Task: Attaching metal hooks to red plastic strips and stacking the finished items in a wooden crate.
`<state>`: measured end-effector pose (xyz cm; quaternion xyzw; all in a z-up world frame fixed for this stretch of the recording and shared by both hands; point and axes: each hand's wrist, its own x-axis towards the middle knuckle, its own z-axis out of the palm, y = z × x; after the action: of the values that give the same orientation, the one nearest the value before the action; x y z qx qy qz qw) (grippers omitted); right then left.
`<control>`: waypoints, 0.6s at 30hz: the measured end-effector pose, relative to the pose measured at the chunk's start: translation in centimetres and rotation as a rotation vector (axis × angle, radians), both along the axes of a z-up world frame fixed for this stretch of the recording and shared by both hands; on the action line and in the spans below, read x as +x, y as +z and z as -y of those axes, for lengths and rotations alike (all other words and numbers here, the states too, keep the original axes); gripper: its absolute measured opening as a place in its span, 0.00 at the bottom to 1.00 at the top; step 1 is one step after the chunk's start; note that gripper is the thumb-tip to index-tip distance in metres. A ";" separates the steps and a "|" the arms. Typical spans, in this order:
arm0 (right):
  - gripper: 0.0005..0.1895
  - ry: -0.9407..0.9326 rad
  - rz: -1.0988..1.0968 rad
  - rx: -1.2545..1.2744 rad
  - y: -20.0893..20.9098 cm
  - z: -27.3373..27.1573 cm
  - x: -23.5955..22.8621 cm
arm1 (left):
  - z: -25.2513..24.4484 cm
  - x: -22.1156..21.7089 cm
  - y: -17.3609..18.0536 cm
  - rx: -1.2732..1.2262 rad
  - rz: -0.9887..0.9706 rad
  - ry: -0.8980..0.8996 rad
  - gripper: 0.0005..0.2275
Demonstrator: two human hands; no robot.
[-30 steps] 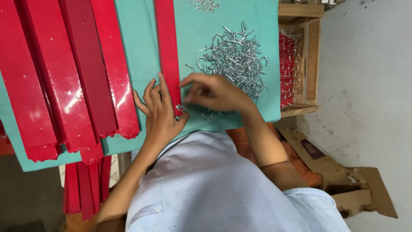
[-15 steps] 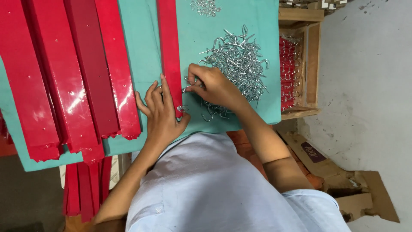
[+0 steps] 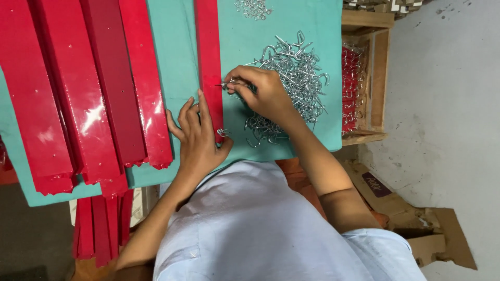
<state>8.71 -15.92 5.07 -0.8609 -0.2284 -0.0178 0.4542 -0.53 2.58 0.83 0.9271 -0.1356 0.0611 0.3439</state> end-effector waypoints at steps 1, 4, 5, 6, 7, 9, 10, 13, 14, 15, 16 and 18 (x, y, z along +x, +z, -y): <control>0.07 0.004 -0.002 -0.001 0.2 0.0 0.0 | 0.0 0.0 -0.1 -0.001 -0.002 0.004 0.51; 0.10 0.033 0.012 -0.019 0.5 -0.2 -0.2 | -0.1 -0.1 -0.1 -0.013 -0.004 -0.004 0.52; 0.10 0.018 0.023 -0.008 0.5 -0.4 -0.2 | -0.1 0.0 0.0 -0.010 -0.004 -0.004 0.52; 0.10 0.003 0.034 0.002 0.6 -0.5 -0.2 | 0.0 0.1 0.1 -0.007 -0.004 -0.003 0.52; 0.10 0.003 0.034 0.001 0.5 -0.5 -0.2 | 0.0 0.1 0.0 -0.008 -0.005 -0.003 0.52; 0.11 -0.003 0.050 0.003 0.2 -0.7 -0.2 | -0.1 0.1 -0.1 0.008 0.001 -0.002 0.52; 0.11 -0.002 0.049 0.002 0.2 -0.6 -0.3 | -0.1 0.0 0.0 0.007 0.000 -0.002 0.52; 0.10 0.002 0.057 -0.038 0.1 -0.5 -0.3 | -0.1 0.0 0.0 -0.016 -0.002 -0.012 0.52; 0.08 0.013 0.058 -0.052 0.2 -0.5 -0.4 | -0.1 0.0 -0.1 -0.015 -0.003 -0.018 0.52; 0.07 0.022 0.061 -0.066 0.2 -0.5 -0.5 | -0.1 0.0 -0.2 -0.013 -0.002 -0.025 0.53; 0.07 0.021 0.061 -0.067 0.4 -0.7 -0.4 | -0.1 0.1 -0.3 -0.014 -0.002 -0.027 0.53; 0.06 0.067 0.040 -0.111 0.9 -1.1 -0.4 | -0.2 0.1 -0.6 0.012 0.003 -0.042 0.54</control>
<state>8.32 -14.83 5.99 -0.8760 -0.2669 -0.0071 0.4016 -0.42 2.75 0.23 0.9261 -0.1559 0.0546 0.3391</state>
